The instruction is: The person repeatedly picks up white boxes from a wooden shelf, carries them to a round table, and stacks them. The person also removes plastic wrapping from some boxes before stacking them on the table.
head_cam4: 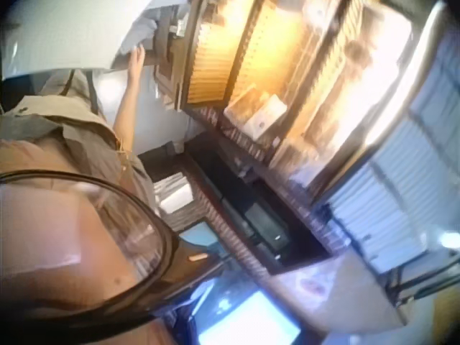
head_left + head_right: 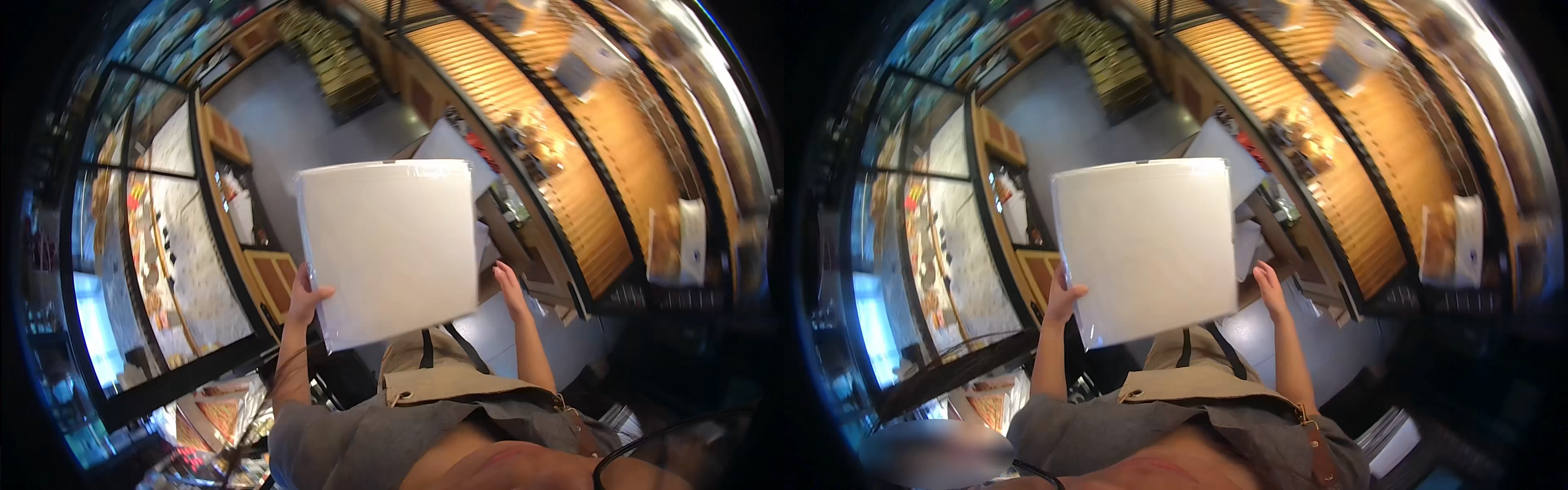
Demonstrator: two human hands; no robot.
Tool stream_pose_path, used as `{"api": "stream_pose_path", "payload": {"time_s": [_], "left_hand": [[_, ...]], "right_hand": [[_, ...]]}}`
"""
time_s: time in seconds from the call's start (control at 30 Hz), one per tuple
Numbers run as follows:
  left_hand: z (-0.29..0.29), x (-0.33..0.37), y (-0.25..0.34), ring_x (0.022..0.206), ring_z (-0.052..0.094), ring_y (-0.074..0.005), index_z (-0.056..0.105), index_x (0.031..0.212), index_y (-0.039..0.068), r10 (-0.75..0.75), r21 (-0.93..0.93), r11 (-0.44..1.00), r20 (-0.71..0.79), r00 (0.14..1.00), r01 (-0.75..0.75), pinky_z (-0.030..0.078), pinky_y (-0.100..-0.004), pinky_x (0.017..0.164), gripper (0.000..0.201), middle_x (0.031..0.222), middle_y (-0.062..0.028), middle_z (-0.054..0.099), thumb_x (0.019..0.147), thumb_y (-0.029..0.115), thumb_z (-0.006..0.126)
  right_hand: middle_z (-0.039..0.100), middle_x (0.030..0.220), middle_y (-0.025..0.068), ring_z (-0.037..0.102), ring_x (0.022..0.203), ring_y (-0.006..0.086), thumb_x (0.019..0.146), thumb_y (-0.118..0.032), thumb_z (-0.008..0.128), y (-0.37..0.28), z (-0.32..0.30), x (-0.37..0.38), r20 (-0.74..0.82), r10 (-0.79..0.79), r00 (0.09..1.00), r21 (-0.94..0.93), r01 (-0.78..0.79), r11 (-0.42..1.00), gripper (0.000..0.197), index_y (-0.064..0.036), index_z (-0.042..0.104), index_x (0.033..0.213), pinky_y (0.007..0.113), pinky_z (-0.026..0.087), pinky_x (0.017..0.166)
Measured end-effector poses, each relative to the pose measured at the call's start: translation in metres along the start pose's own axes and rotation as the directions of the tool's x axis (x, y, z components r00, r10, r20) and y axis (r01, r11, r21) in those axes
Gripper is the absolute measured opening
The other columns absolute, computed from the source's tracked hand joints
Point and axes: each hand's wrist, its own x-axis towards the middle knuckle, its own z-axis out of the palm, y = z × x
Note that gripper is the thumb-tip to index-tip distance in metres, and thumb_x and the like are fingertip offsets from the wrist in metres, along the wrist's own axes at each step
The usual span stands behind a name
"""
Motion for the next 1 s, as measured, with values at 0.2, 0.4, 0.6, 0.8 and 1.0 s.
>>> {"api": "stream_pose_path", "payload": {"time_s": [0.2,0.4,0.6,0.8,1.0], "left_hand": [[0.109,-0.046,-0.060,0.102,0.058,-0.0216,0.041,0.130,0.006,-0.144,-0.119,0.973,0.354,0.924,0.197,0.048,-0.0339,0.088,0.075,0.112,-0.0085,0.058,0.063,0.002,0.072],[0.342,-0.128,-0.095,0.107,0.055,-0.0262,0.033,0.135,0.004,-0.268,0.004,0.913,0.762,0.590,0.408,0.049,-0.0388,0.089,0.081,0.116,-0.0120,0.053,0.063,0.008,0.070],[0.527,-0.247,-0.177,0.100,0.059,-0.0299,0.034,0.131,0.000,-0.429,0.303,0.780,0.896,0.115,0.547,0.053,-0.0416,0.082,0.074,0.111,-0.0175,0.054,0.066,0.019,0.063],[0.650,-0.354,-0.248,0.100,0.059,-0.0324,0.036,0.130,-0.001,-0.580,0.629,0.588,0.766,-0.276,0.509,0.054,-0.0431,0.083,0.068,0.111,-0.0193,0.054,0.069,0.017,0.061],[0.736,-0.497,-0.341,0.109,0.054,-0.0330,0.035,0.130,0.003,-0.558,0.699,0.637,0.709,-0.431,0.325,0.049,-0.0468,0.093,0.065,0.119,-0.0180,0.051,0.072,0.010,0.062]], "right_hand": [[0.052,0.126,0.0094,0.054,0.111,0.0203,0.093,-0.063,0.030,-0.025,-0.108,-0.177,0.082,-0.052,0.995,0.588,-0.006,0.809,0.072,-0.0061,0.042,0.136,0.034,0.046,0.093],[0.059,0.116,0.0108,0.053,0.110,0.0184,0.094,-0.048,0.045,0.035,-0.228,-0.435,-0.677,0.110,0.727,0.349,0.186,0.918,0.060,0.0015,0.049,0.127,0.030,0.041,0.095],[0.059,0.116,0.0085,0.056,0.106,0.0164,0.097,-0.036,0.044,0.146,-0.221,-0.664,-0.966,0.030,0.257,0.175,0.565,0.806,0.049,0.0020,0.049,0.127,0.029,0.044,0.092],[0.051,0.131,0.0165,0.053,0.115,0.0290,0.094,-0.057,0.034,0.202,-0.139,-0.753,-0.958,0.228,-0.173,-0.134,0.975,0.175,0.073,-0.0019,0.029,0.141,0.040,0.041,0.100],[0.046,0.131,0.0113,0.046,0.120,0.0290,0.090,-0.047,0.055,0.238,-0.156,-0.714,-0.833,0.490,-0.258,-0.256,0.964,0.074,0.069,-0.0105,0.027,0.141,0.039,0.038,0.102]]}}
